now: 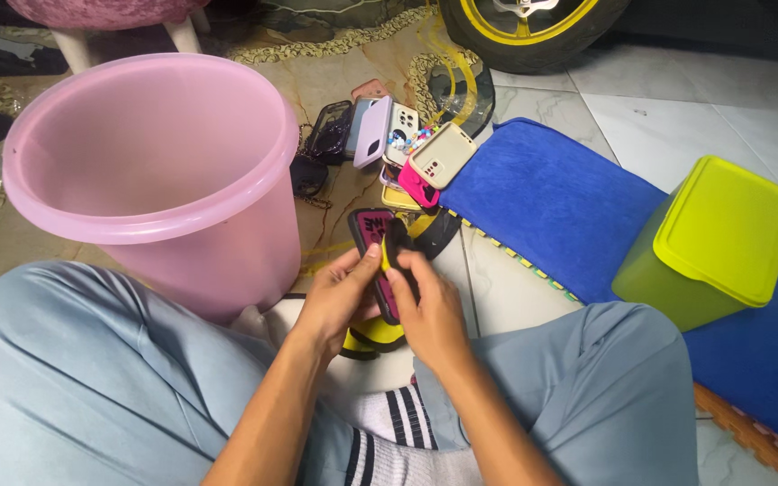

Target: The person sits on the floor and wipes several phone cases with a cloth, handling them one at a time. After wiping each case, the person places it into a pink bucket. The person repeats this process for multiple cases of different colors.

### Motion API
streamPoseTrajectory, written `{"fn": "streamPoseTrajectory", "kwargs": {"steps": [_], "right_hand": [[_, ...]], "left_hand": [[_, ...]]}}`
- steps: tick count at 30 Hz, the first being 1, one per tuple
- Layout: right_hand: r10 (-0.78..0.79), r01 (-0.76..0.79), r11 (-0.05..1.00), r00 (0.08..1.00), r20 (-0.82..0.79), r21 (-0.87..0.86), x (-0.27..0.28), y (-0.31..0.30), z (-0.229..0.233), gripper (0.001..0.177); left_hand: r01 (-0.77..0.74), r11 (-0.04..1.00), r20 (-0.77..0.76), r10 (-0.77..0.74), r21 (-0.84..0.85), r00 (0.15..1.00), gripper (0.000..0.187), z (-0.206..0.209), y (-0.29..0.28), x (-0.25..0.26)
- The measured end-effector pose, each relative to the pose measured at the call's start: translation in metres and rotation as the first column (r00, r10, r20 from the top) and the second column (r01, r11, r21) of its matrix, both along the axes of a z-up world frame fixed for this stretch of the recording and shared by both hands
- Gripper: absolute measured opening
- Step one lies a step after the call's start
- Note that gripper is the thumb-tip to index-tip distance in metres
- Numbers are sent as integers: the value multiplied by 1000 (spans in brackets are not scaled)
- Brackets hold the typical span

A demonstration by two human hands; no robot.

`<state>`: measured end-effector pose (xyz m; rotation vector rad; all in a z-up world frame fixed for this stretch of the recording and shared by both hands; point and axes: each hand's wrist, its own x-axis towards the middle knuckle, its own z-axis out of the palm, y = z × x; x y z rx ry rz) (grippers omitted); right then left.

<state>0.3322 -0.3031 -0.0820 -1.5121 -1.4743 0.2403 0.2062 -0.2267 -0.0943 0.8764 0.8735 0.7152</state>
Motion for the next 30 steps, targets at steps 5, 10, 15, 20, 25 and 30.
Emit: {"fn": "streamPoseTrajectory", "kwargs": {"steps": [5,10,15,20,25,30], "right_hand": [[162,-153,982,984,73,-108,-8,-22,4,16],[55,-68,993,990,131,99,-4,7,-2,17],[107,-144,984,949,296,105,1,3,-1,16],[170,-161,985,947,273,-55,-9,-26,2,23],[50,-49,999,996,75,-18,1,5,-1,33],[148,-152,988,983,111,28,11,21,-5,44]], "left_hand": [[-92,995,-45,90,-43,995,34,-3,6,1],[121,992,-48,-123,-44,991,34,-7,2,0],[73,997,28,-72,-26,997,29,-3,8,-5],[-40,994,-58,34,-99,998,36,-3,11,-3],[199,980,-15,-199,16,980,33,-7,5,-2],[146,989,-19,-146,8,989,31,-8,6,-3]]}}
